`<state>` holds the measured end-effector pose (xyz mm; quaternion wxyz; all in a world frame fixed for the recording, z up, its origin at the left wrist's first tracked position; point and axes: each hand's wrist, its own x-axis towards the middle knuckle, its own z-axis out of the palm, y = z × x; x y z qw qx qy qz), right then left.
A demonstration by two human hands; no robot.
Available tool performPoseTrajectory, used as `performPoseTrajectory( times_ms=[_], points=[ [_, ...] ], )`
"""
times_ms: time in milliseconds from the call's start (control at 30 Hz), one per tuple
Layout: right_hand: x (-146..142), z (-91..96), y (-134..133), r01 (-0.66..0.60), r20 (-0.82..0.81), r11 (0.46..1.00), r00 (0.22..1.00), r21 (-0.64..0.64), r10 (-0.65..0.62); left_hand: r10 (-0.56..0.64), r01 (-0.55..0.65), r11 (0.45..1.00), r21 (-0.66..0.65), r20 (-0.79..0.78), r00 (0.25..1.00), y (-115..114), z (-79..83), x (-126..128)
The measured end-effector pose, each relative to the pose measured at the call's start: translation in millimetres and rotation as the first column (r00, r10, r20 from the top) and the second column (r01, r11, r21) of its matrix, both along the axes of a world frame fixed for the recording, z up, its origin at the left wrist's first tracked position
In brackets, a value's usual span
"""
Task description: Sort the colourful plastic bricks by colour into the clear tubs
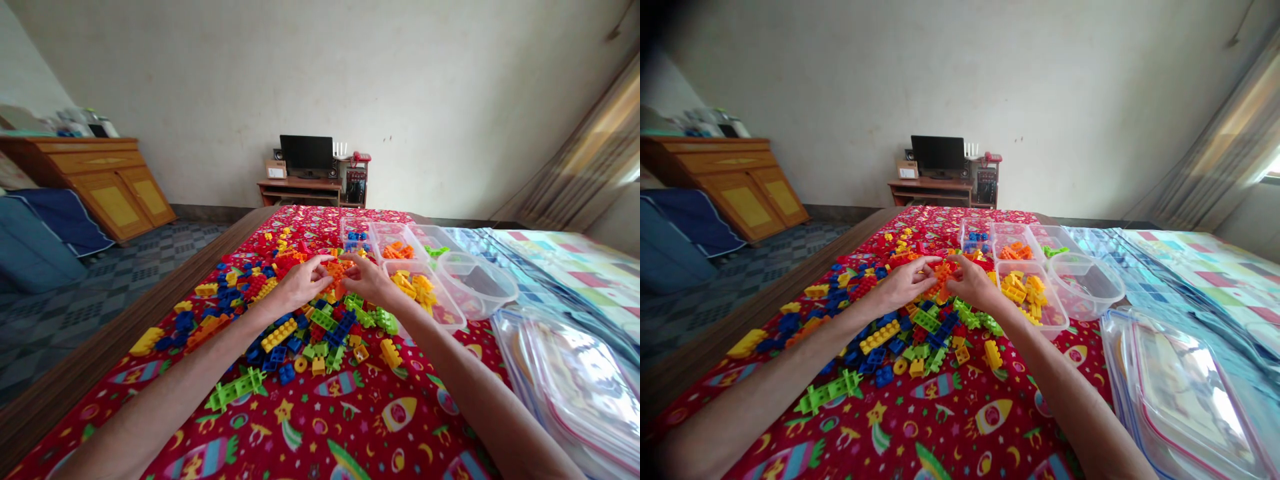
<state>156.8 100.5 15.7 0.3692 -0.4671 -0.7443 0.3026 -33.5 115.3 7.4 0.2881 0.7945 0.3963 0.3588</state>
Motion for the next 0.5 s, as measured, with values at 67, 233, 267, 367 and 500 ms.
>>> performPoseTrajectory(
  times_ms=[67,233,267,367,500],
  points=[
    [1,-0.9,1,-0.077,-0.104,0.992,0.992,-0.097,0.067,-0.012,0.012,1.000,-0.022,0.017,1.000,-1,0.4,1],
    [8,1.5,2,-0.267,-0.206,0.944,0.952,-0.192,0.227,-0.013,0.020,0.993,-0.114,0.058,0.998,0,2.5,1],
    [8,1.8,2,-0.277,-0.209,0.940,0.949,-0.200,0.236,-0.003,0.011,0.993,-0.116,0.063,0.998,0,1.9,1],
    [8,3.6,2,-0.234,-0.195,0.946,0.962,-0.224,0.191,0.000,0.006,0.996,-0.084,0.062,0.998,2,0.0,0],
    [19,14.5,7,-0.012,-0.094,0.999,0.996,-0.049,0.007,0.034,-0.034,0.999,0.038,-0.005,0.999,5,3.3,-7]
  ],
)
